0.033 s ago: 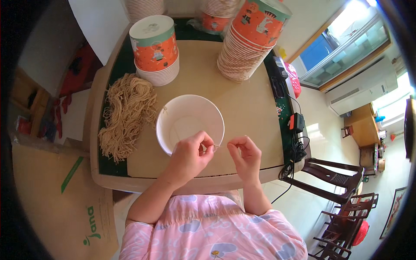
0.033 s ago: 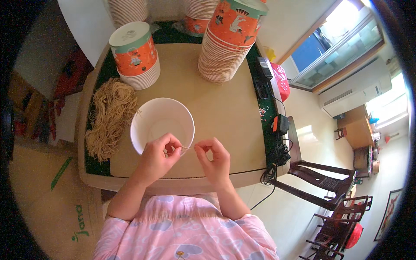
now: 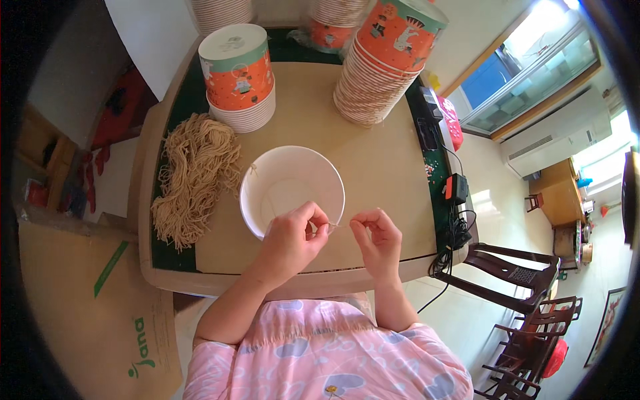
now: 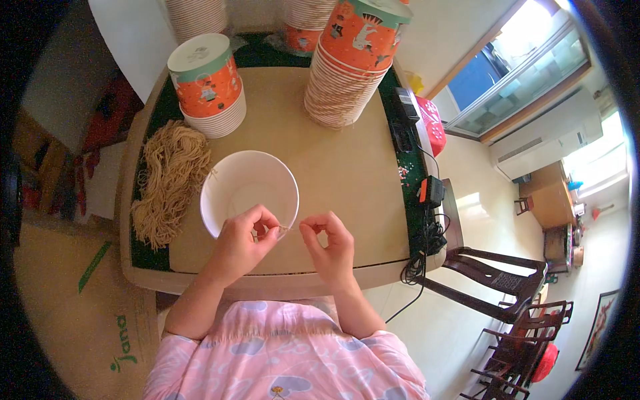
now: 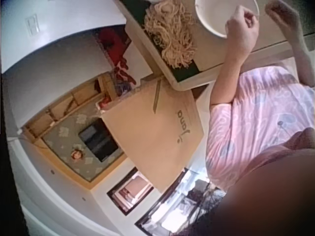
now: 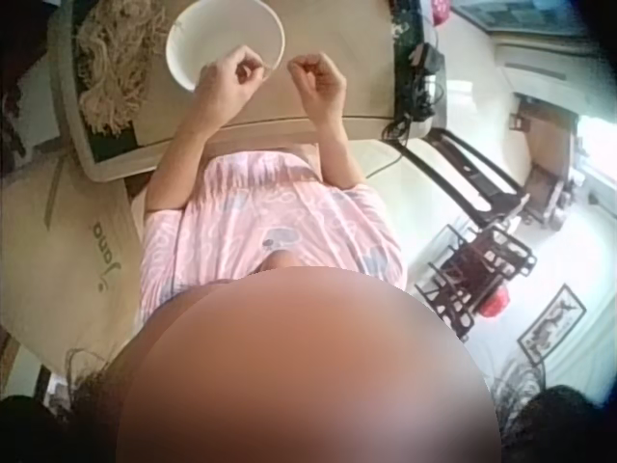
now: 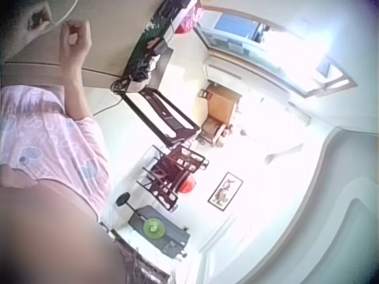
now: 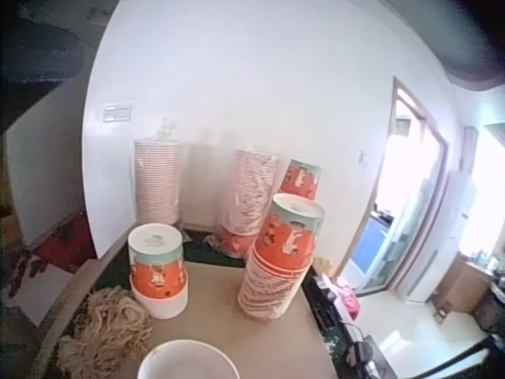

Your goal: Thread a thin string through pre-punched holes in a paper cup to prepare it for packaging.

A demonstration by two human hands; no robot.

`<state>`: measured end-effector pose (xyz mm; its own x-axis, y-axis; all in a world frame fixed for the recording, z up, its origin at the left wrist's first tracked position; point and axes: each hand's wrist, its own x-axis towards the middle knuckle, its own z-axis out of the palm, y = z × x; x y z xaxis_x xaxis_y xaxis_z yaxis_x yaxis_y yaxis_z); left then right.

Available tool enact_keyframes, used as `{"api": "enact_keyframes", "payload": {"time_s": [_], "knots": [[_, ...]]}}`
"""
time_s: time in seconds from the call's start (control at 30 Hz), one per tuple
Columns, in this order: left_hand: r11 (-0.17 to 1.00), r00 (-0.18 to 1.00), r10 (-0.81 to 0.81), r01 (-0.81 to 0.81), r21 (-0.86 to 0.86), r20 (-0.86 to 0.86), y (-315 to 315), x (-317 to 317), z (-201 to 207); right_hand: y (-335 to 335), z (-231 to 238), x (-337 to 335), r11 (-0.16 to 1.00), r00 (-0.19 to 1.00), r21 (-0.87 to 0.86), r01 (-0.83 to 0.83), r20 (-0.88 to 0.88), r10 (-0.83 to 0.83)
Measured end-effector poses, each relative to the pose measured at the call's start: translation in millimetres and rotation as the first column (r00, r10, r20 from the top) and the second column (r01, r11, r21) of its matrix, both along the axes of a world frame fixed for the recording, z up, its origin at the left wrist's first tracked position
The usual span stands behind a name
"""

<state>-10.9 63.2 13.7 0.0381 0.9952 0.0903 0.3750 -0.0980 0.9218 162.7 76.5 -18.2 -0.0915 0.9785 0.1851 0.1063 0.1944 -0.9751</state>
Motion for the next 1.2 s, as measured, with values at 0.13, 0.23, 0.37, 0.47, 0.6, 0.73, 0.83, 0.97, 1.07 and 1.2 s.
{"api": "enact_keyframes", "payload": {"time_s": [0.13,0.23,0.37,0.47,0.6,0.73,0.83,0.97,1.07,1.2], "knots": [[1.000,1.000,-0.025,0.025,-0.008,-0.011,0.1,-0.6,-0.1,-0.1,15.2,-7.2,0.994,0.969,0.014,-0.104,0.229,0.098],[0.999,0.999,-0.034,0.034,-0.013,0.001,1.4,-1.0,-0.2,-0.8,4.7,-2.0,0.993,0.974,0.049,-0.105,0.204,0.093],[0.998,0.998,-0.039,0.041,-0.051,0.042,1.6,-1.6,0.8,0.5,-4.2,-0.3,1.000,0.999,0.007,0.019,-0.041,-0.018],[0.998,0.998,-0.044,0.046,-0.043,0.046,1.4,-2.1,0.1,0.7,5.2,-4.6,0.999,0.995,0.017,-0.041,0.092,0.040],[0.997,0.998,-0.049,0.050,-0.051,0.032,1.4,-2.6,2.2,1.6,1.4,-4.7,0.989,0.975,0.091,-0.118,0.199,0.098],[0.995,0.998,-0.060,0.062,-0.084,0.031,2.5,-3.5,2.3,0.7,-1.4,-0.2,0.993,0.980,-0.108,-0.039,-0.198,0.017],[0.994,0.997,-0.069,0.072,-0.086,0.032,2.3,-2.6,2.3,3.1,-0.3,-1.8,0.998,0.998,0.035,-0.053,0.019,0.053],[0.995,0.997,-0.071,0.073,-0.065,0.023,1.9,-3.1,4.1,2.2,-0.4,-4.1,0.991,0.980,0.053,-0.121,0.164,0.111],[0.993,0.997,-0.074,0.076,-0.092,0.018,3.1,-3.4,5.8,-0.1,2.3,0.2,0.994,0.979,-0.109,-0.024,-0.206,0.001],[0.992,0.996,-0.061,0.067,-0.104,0.066,3.0,-3.7,2.7,-0.6,3.4,-6.7,0.996,0.998,0.086,-0.012,-0.056,0.017]]}}
